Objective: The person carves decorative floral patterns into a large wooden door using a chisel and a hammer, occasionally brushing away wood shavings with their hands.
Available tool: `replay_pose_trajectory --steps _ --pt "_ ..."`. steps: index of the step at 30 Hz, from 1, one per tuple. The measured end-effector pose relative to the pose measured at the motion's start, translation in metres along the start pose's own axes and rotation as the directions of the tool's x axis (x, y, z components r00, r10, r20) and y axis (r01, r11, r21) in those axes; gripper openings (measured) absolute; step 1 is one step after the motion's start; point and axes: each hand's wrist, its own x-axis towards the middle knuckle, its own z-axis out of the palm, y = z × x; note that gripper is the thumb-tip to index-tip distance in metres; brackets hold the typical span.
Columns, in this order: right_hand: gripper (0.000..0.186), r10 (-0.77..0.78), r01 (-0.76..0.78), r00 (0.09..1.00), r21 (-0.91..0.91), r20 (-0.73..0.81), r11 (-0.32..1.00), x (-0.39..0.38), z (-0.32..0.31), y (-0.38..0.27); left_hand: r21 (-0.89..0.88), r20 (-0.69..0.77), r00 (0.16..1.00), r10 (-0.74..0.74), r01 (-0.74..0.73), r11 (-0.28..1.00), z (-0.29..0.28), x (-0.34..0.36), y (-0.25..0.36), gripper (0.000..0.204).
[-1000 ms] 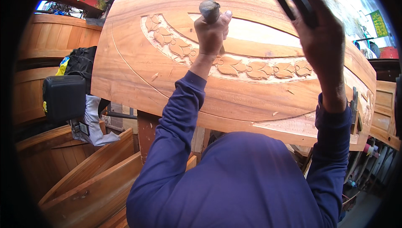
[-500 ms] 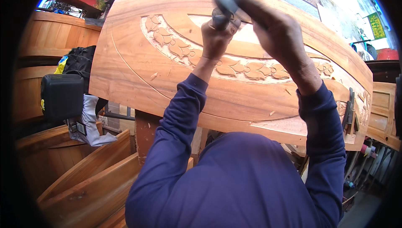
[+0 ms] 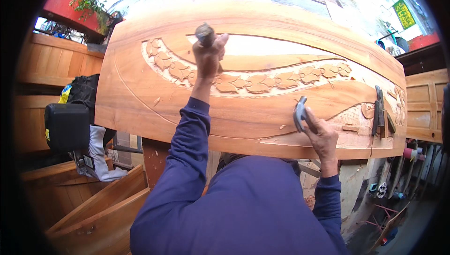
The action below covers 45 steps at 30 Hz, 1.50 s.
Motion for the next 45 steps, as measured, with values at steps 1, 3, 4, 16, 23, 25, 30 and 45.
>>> replay_pose_trajectory --steps 1,3,4,16,23,25,30,45 --pt "0.061 -0.045 0.045 0.999 -0.081 -0.005 0.996 -0.005 -0.002 0.003 0.027 -0.017 1.000 0.026 -0.025 0.999 -0.001 0.001 0.000 0.024" --pt "0.063 -0.127 0.125 0.992 -0.242 0.006 0.962 -0.015 -0.001 0.010 0.015 -0.034 0.999 0.001 0.000 1.000 -0.007 -0.001 0.000 0.025" --pt "0.062 -0.143 0.135 0.989 -0.230 -0.020 0.964 -0.016 -0.003 0.013 0.000 -0.031 0.999 -0.014 0.014 1.000 -0.005 0.001 0.000 0.025" --pt "0.063 -0.079 -0.012 0.939 -0.262 -0.334 0.965 -0.092 -0.007 0.013 -0.039 0.037 0.996 0.075 -0.074 0.996 -0.007 0.005 -0.007 0.030" --pt "0.063 0.039 -0.039 0.999 -0.082 -0.005 0.996 -0.248 -0.002 -0.028 -0.077 0.052 0.997 0.055 -0.051 0.996 -0.006 0.001 -0.010 0.027" --pt "0.062 0.090 -0.079 0.989 -0.097 0.114 0.992 -0.292 -0.002 -0.044 -0.062 0.016 0.999 0.034 -0.033 0.998 -0.004 -0.001 -0.002 0.026" --pt "0.051 0.169 -0.157 0.981 -0.119 0.097 0.980 -0.402 0.027 -0.063 -0.045 0.034 0.999 0.021 -0.019 0.999 -0.001 0.000 -0.006 0.026" --pt "0.052 0.091 -0.215 0.955 -0.447 -0.284 0.868 -0.223 -0.023 -0.076 0.116 0.122 0.962 0.242 -0.256 0.960 -0.003 0.008 0.003 0.014"
